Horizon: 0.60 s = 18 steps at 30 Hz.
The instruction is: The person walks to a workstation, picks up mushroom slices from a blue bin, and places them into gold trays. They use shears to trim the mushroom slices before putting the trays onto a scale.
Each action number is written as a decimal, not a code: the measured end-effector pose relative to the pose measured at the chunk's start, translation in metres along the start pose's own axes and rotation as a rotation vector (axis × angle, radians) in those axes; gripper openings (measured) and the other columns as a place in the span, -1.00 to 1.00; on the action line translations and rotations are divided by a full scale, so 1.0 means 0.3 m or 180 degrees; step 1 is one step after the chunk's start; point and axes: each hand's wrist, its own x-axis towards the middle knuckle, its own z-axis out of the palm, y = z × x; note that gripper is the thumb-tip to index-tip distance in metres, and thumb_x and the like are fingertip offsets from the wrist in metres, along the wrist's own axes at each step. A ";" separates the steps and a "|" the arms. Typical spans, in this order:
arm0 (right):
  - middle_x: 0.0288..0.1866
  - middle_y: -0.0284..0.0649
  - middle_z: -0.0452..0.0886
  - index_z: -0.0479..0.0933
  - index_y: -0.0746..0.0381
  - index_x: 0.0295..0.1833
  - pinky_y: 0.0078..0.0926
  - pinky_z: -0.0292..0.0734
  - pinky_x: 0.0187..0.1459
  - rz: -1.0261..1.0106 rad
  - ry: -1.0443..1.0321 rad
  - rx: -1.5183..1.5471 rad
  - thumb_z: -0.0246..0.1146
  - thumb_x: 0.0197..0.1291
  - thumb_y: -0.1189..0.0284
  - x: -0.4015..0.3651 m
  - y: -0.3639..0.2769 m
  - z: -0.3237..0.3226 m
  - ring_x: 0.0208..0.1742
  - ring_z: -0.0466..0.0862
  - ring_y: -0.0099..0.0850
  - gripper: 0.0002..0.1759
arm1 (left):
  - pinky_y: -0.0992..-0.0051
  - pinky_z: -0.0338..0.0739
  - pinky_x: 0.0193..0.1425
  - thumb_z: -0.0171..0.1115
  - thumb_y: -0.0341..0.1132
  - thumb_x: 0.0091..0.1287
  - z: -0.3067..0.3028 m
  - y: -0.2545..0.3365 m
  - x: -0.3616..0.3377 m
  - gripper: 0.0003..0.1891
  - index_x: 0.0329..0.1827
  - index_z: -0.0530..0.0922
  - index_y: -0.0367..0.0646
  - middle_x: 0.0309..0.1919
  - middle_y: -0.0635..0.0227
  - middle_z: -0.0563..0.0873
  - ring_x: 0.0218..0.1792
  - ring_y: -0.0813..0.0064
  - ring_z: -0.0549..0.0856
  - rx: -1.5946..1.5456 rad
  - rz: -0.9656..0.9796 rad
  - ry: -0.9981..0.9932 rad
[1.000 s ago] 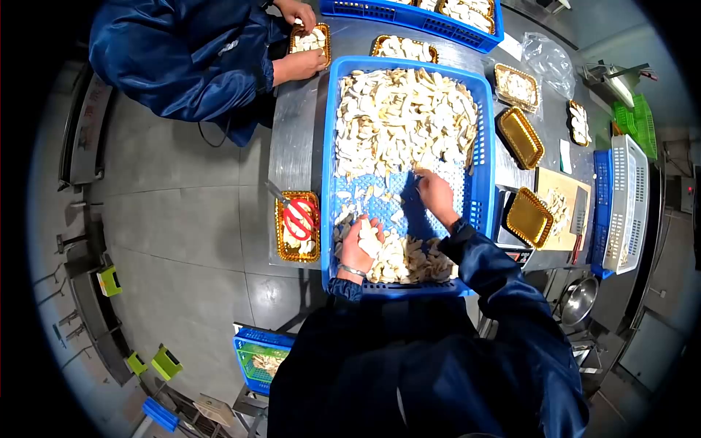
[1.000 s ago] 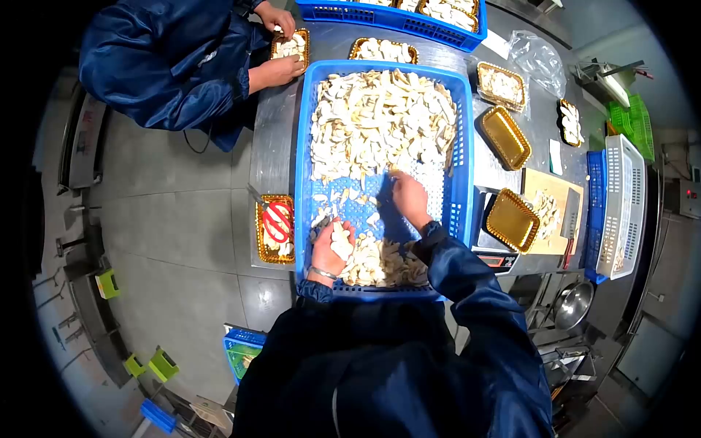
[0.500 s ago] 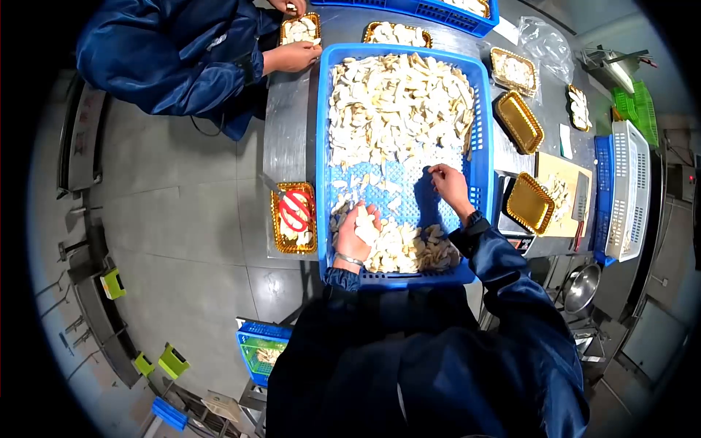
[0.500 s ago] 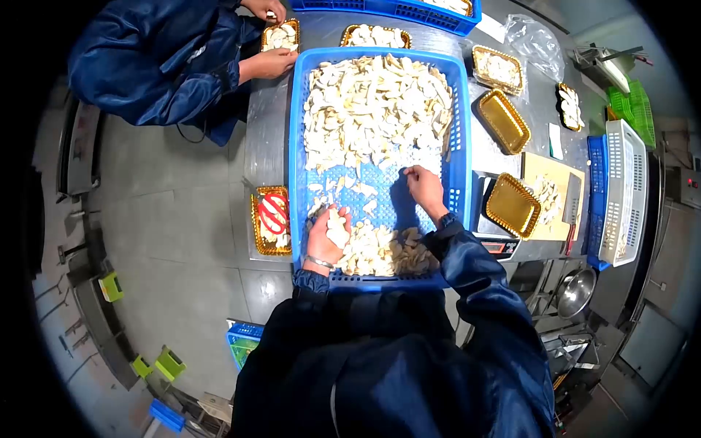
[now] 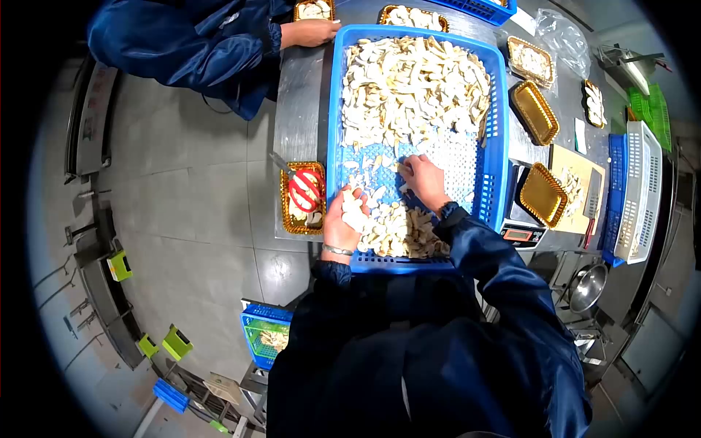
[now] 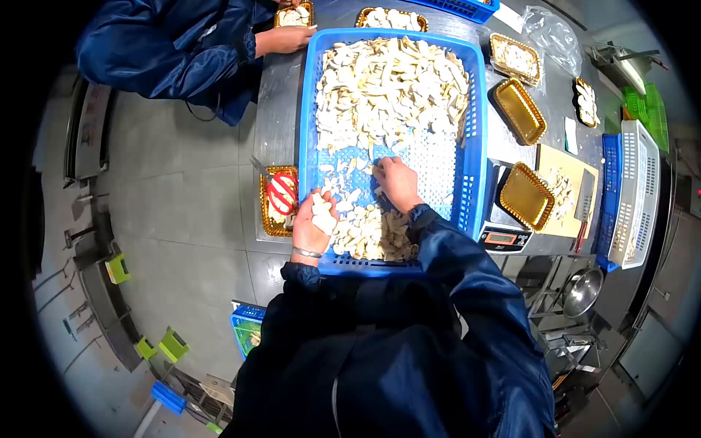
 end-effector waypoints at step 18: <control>-0.46 -0.19 0.60 0.53 0.13 -0.33 -0.29 0.48 -0.38 -0.0610 -0.0979 0.0308 0.24 0.01 0.37 -0.064 -0.079 0.037 -0.42 0.59 -0.18 -0.89 | 0.41 0.53 -0.22 0.04 -0.10 0.35 -0.048 -0.094 0.000 -0.74 -0.08 0.47 -0.07 -0.26 0.35 0.58 -0.18 0.40 0.59 0.0561 -0.0065 0.0571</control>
